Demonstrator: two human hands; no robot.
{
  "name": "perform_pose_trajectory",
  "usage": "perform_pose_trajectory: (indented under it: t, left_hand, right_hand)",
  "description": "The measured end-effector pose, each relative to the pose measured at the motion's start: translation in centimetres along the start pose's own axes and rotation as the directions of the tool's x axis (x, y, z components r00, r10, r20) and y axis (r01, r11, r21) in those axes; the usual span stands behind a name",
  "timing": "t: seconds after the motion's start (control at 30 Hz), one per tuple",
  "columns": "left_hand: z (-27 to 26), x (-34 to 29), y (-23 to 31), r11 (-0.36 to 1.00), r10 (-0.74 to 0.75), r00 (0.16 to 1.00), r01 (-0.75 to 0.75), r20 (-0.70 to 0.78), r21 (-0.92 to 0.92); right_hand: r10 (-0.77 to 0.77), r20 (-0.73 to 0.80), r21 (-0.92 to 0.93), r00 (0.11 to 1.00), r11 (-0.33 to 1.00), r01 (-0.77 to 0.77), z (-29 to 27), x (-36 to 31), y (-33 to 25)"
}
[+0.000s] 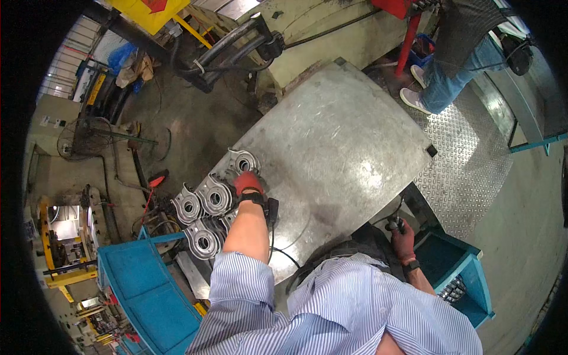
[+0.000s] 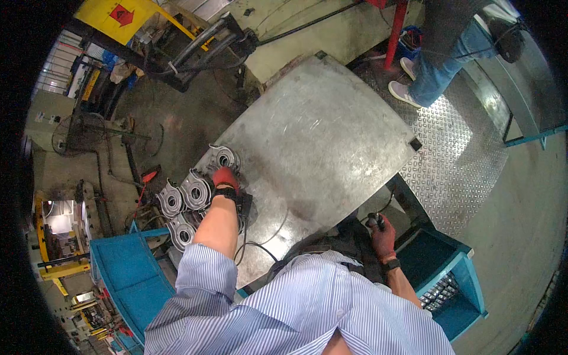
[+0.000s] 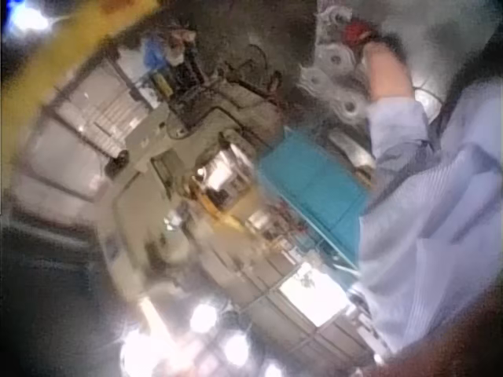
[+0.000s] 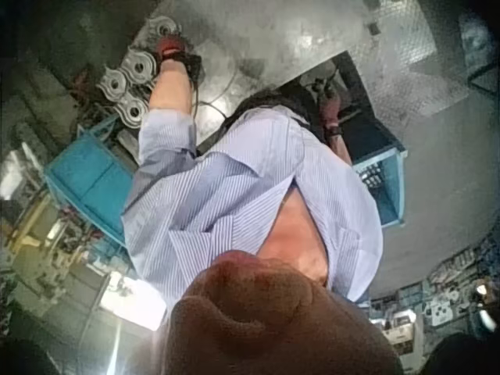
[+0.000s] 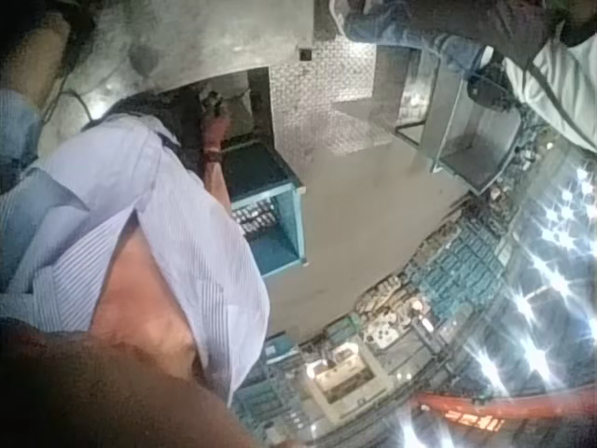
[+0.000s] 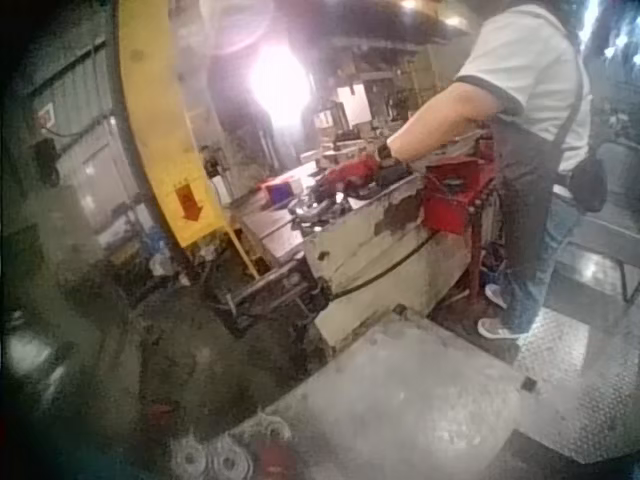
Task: Manually inspect and clean industrial metal housings at a workbench.
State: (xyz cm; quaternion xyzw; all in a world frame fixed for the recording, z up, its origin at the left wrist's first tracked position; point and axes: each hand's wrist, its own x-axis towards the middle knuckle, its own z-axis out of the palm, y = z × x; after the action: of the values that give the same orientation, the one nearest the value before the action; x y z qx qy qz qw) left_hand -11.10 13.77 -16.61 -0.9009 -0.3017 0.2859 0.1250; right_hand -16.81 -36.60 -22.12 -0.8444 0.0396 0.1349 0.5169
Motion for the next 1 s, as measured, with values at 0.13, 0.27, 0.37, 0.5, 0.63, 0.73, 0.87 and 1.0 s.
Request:
perform_pose_trajectory:
  t: [0.13,0.27,0.37,0.5,0.63,0.73,0.87,1.0]
  left_hand:
    - [-0.9,-1.5,1.3,0.999,-0.029,0.997,0.030,-0.067,0.012]
    - [2.0,0.0,-0.5,0.997,-0.053,0.986,0.062,-0.159,0.054]
    - [3.3,0.3,-0.6,0.990,0.038,0.956,0.004,-0.290,0.142]
    - [2.3,0.5,0.6,0.976,0.189,0.919,-0.135,-0.345,0.173]
    - [8.5,4.9,-2.5,0.991,0.074,0.879,-0.118,-0.472,-0.065]
    - [10.6,6.4,-4.3,0.954,-0.088,0.869,-0.067,-0.487,-0.292]
    - [7.8,4.6,-2.2,0.948,-0.074,0.868,-0.091,-0.492,-0.304]
    - [2.9,2.3,1.3,0.966,-0.001,0.866,-0.129,-0.501,-0.226]
  right_hand:
    - [0.061,-0.016,-0.033,0.998,0.998,-0.062,-0.7,-0.1,0.2]
    - [0.045,-0.046,-0.022,0.998,0.999,-0.046,-0.7,-0.1,-0.5]
    - [0.076,-0.019,0.023,0.997,0.997,-0.076,-0.9,0.3,-0.9]
    - [0.102,-0.027,0.009,0.994,0.995,-0.102,-1.0,1.0,0.8]
    - [0.022,0.016,-0.011,1.000,1.000,-0.022,-0.5,1.5,1.4]
    - [-0.054,0.024,-0.027,0.998,0.998,0.055,-0.1,1.7,0.9]
    - [0.019,0.029,0.014,0.999,1.000,-0.020,-0.6,1.9,1.3]
    - [0.017,-0.042,0.030,0.999,0.999,-0.016,-1.1,2.1,2.6]
